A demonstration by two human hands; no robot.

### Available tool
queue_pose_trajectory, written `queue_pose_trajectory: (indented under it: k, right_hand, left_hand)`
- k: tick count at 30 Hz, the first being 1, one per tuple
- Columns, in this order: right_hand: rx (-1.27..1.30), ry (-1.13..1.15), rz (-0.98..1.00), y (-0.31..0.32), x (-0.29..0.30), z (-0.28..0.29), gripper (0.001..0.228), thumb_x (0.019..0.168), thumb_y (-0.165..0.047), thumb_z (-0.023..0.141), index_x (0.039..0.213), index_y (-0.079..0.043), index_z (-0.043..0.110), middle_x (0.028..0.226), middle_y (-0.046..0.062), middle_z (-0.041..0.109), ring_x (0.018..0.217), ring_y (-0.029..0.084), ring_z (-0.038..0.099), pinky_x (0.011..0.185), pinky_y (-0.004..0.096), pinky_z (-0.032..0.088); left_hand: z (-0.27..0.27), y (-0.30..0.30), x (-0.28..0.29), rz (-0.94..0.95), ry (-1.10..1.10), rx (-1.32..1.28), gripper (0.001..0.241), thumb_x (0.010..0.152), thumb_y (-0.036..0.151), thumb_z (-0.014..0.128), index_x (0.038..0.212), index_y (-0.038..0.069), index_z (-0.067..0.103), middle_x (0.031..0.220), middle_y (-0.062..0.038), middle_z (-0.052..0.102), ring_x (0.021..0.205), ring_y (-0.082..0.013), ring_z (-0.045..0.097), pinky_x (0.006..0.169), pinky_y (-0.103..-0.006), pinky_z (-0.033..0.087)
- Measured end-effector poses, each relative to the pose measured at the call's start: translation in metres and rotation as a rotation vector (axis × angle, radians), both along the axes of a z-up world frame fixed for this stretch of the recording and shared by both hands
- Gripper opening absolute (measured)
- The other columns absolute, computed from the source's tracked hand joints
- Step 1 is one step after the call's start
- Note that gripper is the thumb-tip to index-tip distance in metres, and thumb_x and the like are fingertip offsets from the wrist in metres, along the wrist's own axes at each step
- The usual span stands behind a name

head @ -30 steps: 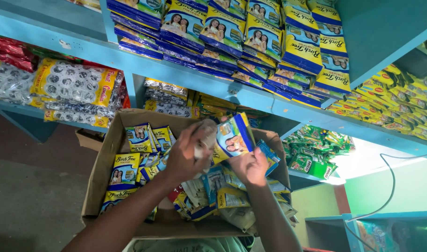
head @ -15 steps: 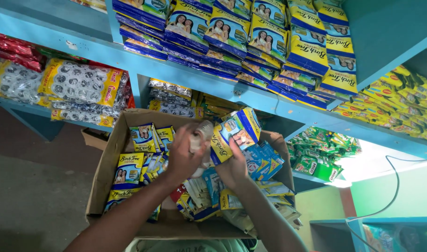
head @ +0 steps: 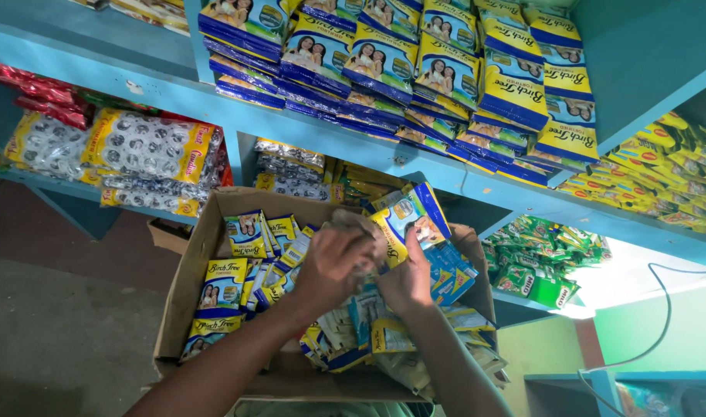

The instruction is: Cleaning and sorting individual milk powder packets in a cardboard box.

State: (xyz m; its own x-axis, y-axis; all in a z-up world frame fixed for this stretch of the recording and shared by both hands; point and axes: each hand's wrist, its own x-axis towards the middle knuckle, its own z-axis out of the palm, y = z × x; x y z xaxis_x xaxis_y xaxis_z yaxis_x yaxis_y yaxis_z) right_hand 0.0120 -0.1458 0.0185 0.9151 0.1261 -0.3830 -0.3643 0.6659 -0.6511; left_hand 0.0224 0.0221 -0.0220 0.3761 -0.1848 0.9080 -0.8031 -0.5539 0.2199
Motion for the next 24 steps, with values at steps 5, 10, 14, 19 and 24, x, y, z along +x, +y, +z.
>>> queue_pose_trajectory:
  k: [5, 10, 14, 19, 24]
  right_hand:
    - [0.014, -0.153, 0.099, 0.01, -0.002, 0.004, 0.088, 0.09, -0.069, 0.05, 0.141, 0.003, 0.054, 0.138, 0.026, 0.06, 0.114, 0.042, 0.066, 0.089, 0.053, 0.055]
    - [0.114, -0.226, 0.166, 0.008, -0.006, 0.002, 0.089, 0.095, -0.068, 0.037, 0.147, 0.002, 0.047, 0.153, 0.023, 0.049, 0.129, 0.04, 0.056, 0.108, 0.054, 0.045]
    - [-0.061, -0.177, 0.146, 0.0, -0.004, 0.0, 0.091, 0.092, -0.067, 0.042, 0.15, 0.003, 0.043, 0.145, 0.029, 0.053, 0.128, 0.041, 0.057, 0.11, 0.055, 0.043]
    - [-0.35, -0.112, 0.104, 0.02, -0.008, 0.034, 0.09, 0.092, -0.06, 0.057, 0.149, 0.008, 0.041, 0.141, 0.03, 0.057, 0.132, 0.039, 0.056, 0.111, 0.053, 0.042]
    - [-0.865, -0.07, 0.431, 0.04, -0.022, 0.072, 0.088, 0.093, -0.07, 0.045, 0.145, 0.001, 0.048, 0.125, 0.039, 0.062, 0.106, 0.041, 0.073, 0.103, 0.05, 0.054]
  left_hand:
    - [-0.012, 0.001, -0.019, 0.123, 0.2, 0.115, 0.035, 0.095, 0.031, 0.062, 0.124, 0.012, 0.067, 0.119, -0.012, 0.062, 0.107, -0.0363, 0.061, 0.083, -0.052, 0.052]
    - [-0.027, -0.026, -0.035, 0.007, 0.116, 0.181, 0.05, 0.086, 0.03, 0.065, 0.133, 0.015, 0.065, 0.118, -0.012, 0.062, 0.105, -0.0343, 0.062, 0.085, -0.0478, 0.05]
    - [-0.041, -0.011, -0.006, -0.004, 0.122, 0.141, 0.044, 0.089, 0.037, 0.059, 0.128, 0.016, 0.066, 0.12, -0.012, 0.062, 0.11, -0.0377, 0.061, 0.087, -0.0523, 0.05]
    - [0.01, 0.041, 0.007, -0.026, 0.239, -0.113, 0.014, 0.095, 0.019, 0.058, 0.101, 0.017, 0.07, 0.104, -0.007, 0.066, 0.098, -0.0388, 0.063, 0.083, -0.0515, 0.049]
    - [-0.001, 0.059, 0.021, 0.101, 0.39, -0.396, 0.019, 0.089, 0.009, 0.071, 0.108, 0.01, 0.07, 0.099, -0.012, 0.06, 0.092, -0.0432, 0.057, 0.082, -0.049, 0.044]
